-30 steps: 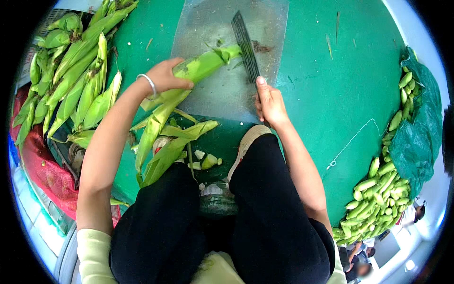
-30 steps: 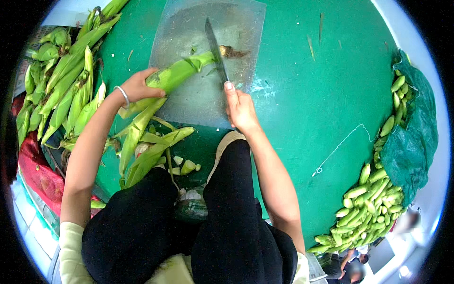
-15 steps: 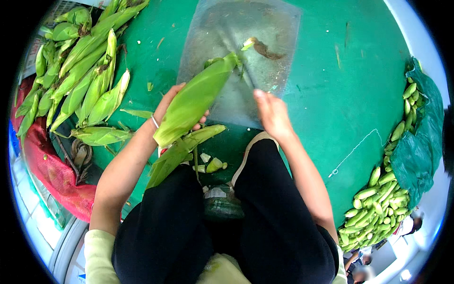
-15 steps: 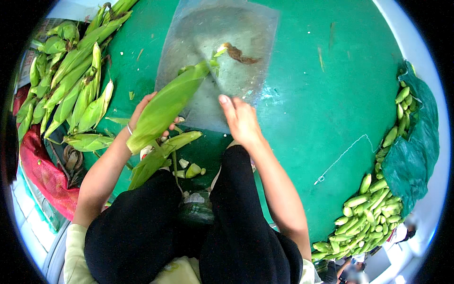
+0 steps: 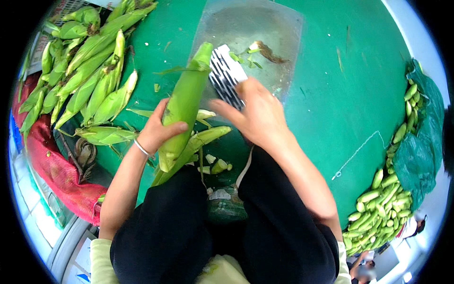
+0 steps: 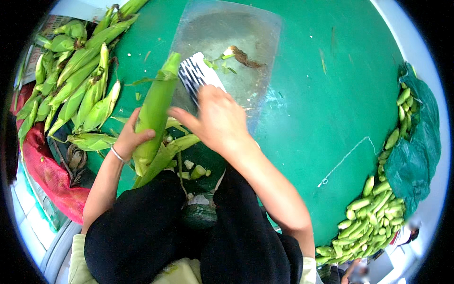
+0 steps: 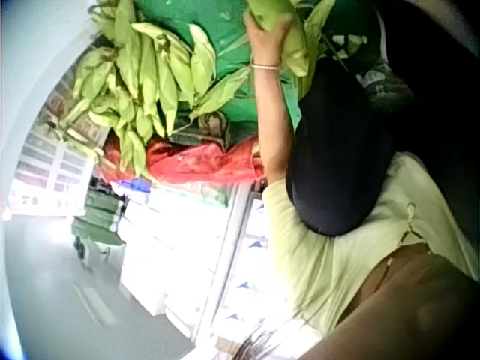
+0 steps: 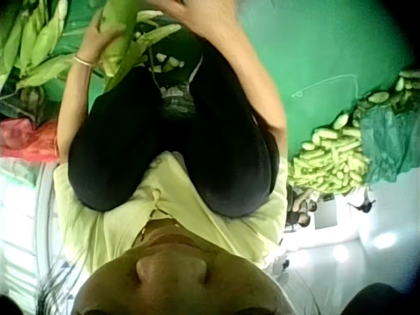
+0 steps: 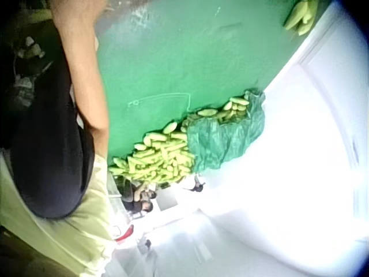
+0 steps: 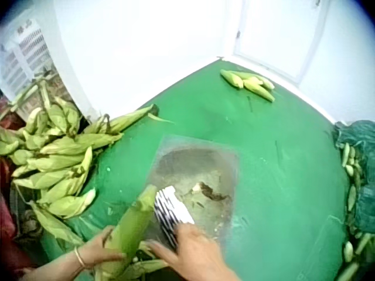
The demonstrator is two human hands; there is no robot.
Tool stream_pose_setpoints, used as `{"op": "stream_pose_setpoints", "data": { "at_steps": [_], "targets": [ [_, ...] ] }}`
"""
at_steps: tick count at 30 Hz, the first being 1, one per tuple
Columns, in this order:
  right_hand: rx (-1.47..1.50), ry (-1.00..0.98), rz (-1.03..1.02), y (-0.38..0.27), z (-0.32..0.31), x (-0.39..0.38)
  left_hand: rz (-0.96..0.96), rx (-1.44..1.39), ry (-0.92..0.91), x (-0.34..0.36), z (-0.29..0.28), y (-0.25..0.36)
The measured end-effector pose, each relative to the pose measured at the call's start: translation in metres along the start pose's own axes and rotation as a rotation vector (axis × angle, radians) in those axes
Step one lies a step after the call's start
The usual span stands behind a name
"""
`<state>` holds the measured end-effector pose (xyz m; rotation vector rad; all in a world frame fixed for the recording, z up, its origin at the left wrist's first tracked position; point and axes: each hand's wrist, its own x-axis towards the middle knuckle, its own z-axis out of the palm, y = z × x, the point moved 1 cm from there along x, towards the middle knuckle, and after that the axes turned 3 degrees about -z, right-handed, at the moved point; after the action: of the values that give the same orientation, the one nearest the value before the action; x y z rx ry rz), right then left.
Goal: The person peels corn cobs by first using a cleaver to chop off the ends and then pulling back the husks by hand.
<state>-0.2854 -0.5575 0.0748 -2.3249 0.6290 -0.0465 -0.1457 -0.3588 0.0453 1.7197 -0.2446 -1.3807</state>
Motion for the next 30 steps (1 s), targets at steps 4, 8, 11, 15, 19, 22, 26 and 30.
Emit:
{"op": "stream_pose_setpoints", "data": {
  "at_steps": [4, 8, 11, 15, 19, 22, 26, 30],
  "targets": [
    [-0.417, -0.004, -0.035, 0.018, 0.02, 0.062, 0.099, 0.456, 0.003, -0.019, 0.035, 0.021],
    [-0.339, 0.395, 0.275, 0.141, -0.023, 0.077, 0.183, 0.359, -0.137, -0.032, 0.039, 0.023],
    [-0.008, 0.152, 0.052, 0.098, -0.021, 0.053, 0.177, 0.424, 0.078, -0.027, 0.022, 0.008],
    [1.015, -0.254, 0.254, 0.017, 0.025, 0.014, 0.257, 0.302, 0.182, -0.018, 0.031, 0.011],
    [1.509, -0.288, 0.428, 0.013, 0.055, 0.013, 0.247, 0.002, 0.051, -0.008, 0.027, 0.021],
    [1.565, -0.347, 0.494, 0.015, 0.051, 0.009, 0.091, -0.173, 0.198, 0.019, -0.007, 0.03],
    [1.278, -0.195, 0.203, 0.007, 0.06, 0.004, 0.067, -0.149, 0.193, 0.05, -0.007, 0.057],
    [0.998, -0.194, 0.012, 0.0, 0.057, -0.002, 0.254, -0.06, 0.115, 0.043, 0.011, 0.075]
  ]
}}
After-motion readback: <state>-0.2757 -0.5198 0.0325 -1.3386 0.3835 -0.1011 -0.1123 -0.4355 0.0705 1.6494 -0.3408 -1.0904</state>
